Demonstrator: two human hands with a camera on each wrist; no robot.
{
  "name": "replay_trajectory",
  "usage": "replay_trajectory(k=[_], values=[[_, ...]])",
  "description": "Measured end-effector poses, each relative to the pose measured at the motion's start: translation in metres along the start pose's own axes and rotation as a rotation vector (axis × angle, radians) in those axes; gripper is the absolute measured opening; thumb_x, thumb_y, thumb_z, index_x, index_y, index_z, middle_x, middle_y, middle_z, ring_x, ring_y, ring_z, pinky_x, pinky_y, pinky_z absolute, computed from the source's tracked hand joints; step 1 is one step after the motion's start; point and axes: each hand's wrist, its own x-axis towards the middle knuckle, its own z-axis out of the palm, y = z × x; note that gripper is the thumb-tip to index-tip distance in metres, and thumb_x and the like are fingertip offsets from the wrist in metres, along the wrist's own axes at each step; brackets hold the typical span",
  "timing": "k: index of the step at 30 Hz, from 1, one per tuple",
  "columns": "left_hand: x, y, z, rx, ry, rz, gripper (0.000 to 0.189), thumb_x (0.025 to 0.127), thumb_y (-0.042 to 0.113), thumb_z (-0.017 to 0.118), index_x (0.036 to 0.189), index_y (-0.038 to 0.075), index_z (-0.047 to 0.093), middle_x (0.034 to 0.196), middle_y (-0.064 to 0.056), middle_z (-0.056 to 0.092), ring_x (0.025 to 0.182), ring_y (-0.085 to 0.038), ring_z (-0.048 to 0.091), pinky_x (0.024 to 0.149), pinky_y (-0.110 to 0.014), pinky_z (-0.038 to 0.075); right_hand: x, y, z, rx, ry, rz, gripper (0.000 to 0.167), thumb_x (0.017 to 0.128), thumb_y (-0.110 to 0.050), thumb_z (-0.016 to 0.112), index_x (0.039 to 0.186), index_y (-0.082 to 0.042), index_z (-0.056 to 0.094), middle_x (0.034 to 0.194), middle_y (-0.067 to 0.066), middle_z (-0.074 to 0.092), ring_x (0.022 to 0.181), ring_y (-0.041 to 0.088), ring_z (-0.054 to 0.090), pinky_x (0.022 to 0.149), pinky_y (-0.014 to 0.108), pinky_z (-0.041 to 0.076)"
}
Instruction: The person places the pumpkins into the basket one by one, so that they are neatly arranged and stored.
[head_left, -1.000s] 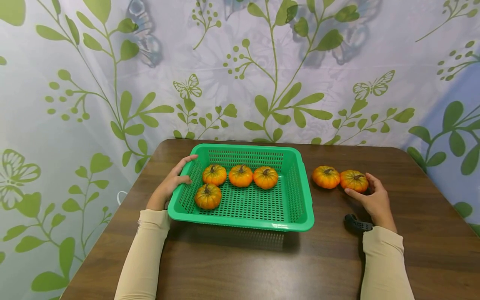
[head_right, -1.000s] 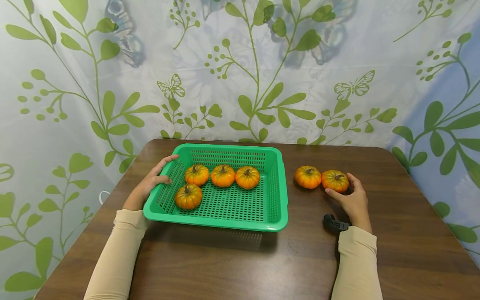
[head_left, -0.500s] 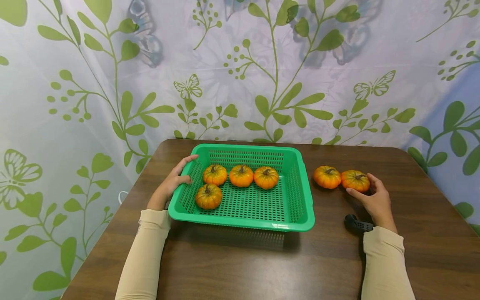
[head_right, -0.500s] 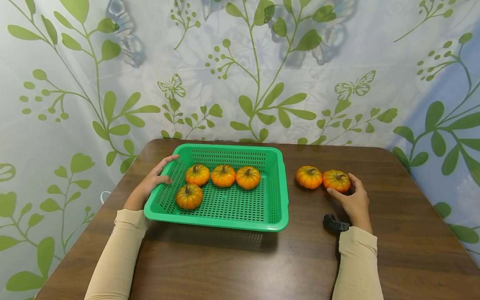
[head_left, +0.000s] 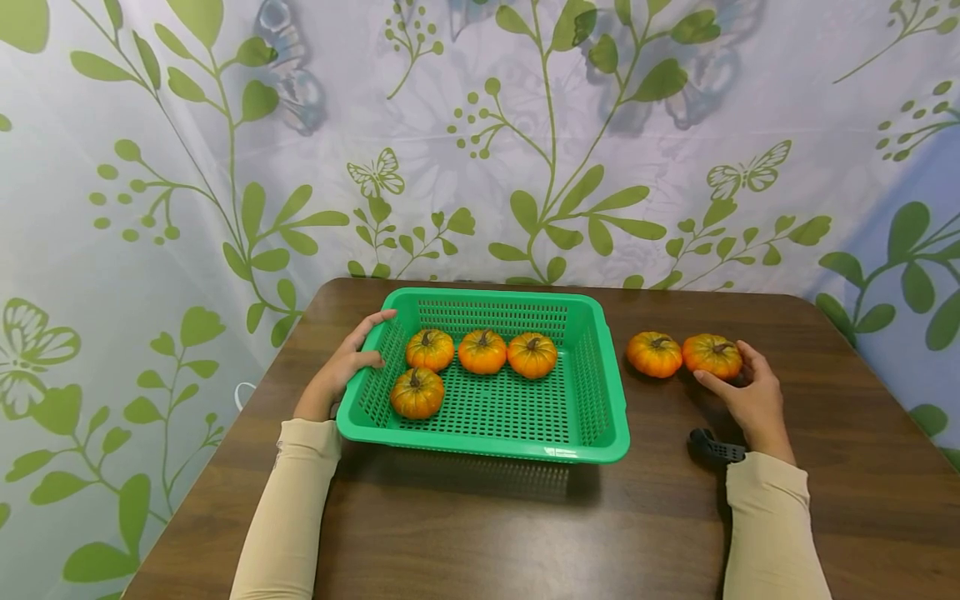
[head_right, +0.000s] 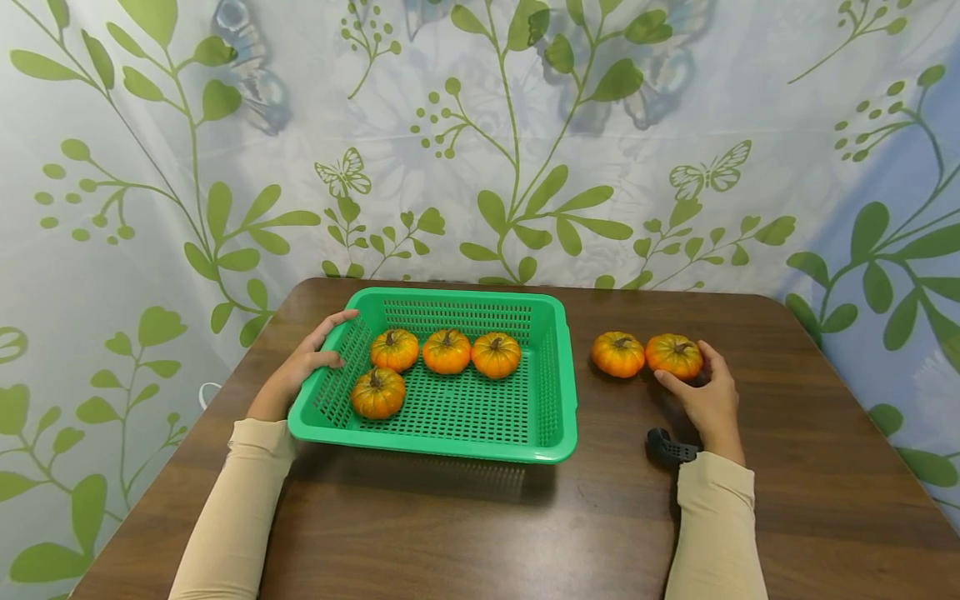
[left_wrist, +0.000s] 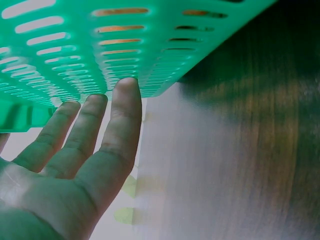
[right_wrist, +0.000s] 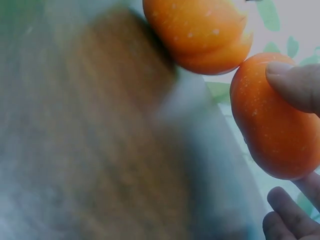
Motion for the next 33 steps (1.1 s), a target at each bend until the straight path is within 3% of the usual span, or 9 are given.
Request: replay_trajectory(k=[12,21,28,30,33], values=[[0.0,-0.001,0.0,-0.009,-0.005,-0.003,0.092,0.084,-0.001,0.055,0.171,0.011,0.028,0.175,-0.024,0.017,0.139,-0.05,0.041,0.092,-0.042,0.05,-0.004,-0.025,-0.007,0.022,0.013,-0.063,0.093,0.101,-0.026,0.077,0.172,-0.004,0.022,0.172,0.032,0.026,0.155,0.055,0.028,0.128,0.06,0.022],[0.001,-0.002,-0.001,-0.041,-0.005,-0.012,0.092,0.084,-0.001,0.054,0.171,0.012,0.028,0.172,-0.027,0.021,0.134,-0.049,0.043,0.087,-0.04,0.053,-0.009,-0.048,-0.012,0.021,0.001,-0.152,0.091,0.101,-0.024,0.077,0.173,-0.005,0.023,0.171,0.032,0.028,0.157,0.051,0.028,0.129,0.05,0.021],[0.002,-0.002,-0.001,-0.052,-0.003,-0.02,0.091,0.085,-0.002,0.053,0.171,0.013,0.028,0.17,-0.027,0.025,0.132,-0.047,0.045,0.087,-0.038,0.053,-0.013,-0.063,-0.015,-0.042,-0.036,-0.225,0.09,0.102,-0.023,0.077,0.172,-0.003,0.024,0.169,0.032,0.032,0.151,0.056,0.034,0.126,0.056,0.025],[0.002,-0.003,-0.002,-0.051,-0.001,-0.022,0.091,0.085,-0.002,0.053,0.171,0.013,0.028,0.17,-0.028,0.025,0.132,-0.048,0.045,0.087,-0.038,0.054,-0.014,-0.067,-0.015,-0.061,-0.051,-0.238,0.09,0.102,-0.024,0.077,0.172,-0.003,0.024,0.169,0.032,0.032,0.15,0.057,0.035,0.126,0.049,0.029],[0.002,-0.003,-0.002,-0.048,-0.001,-0.022,0.091,0.085,-0.002,0.053,0.171,0.013,0.028,0.17,-0.028,0.025,0.132,-0.047,0.045,0.086,-0.038,0.054,-0.014,-0.072,-0.016,-0.086,-0.085,-0.25,0.09,0.102,-0.024,0.076,0.172,-0.004,0.024,0.169,0.032,0.032,0.15,0.058,0.036,0.124,0.048,0.033]])
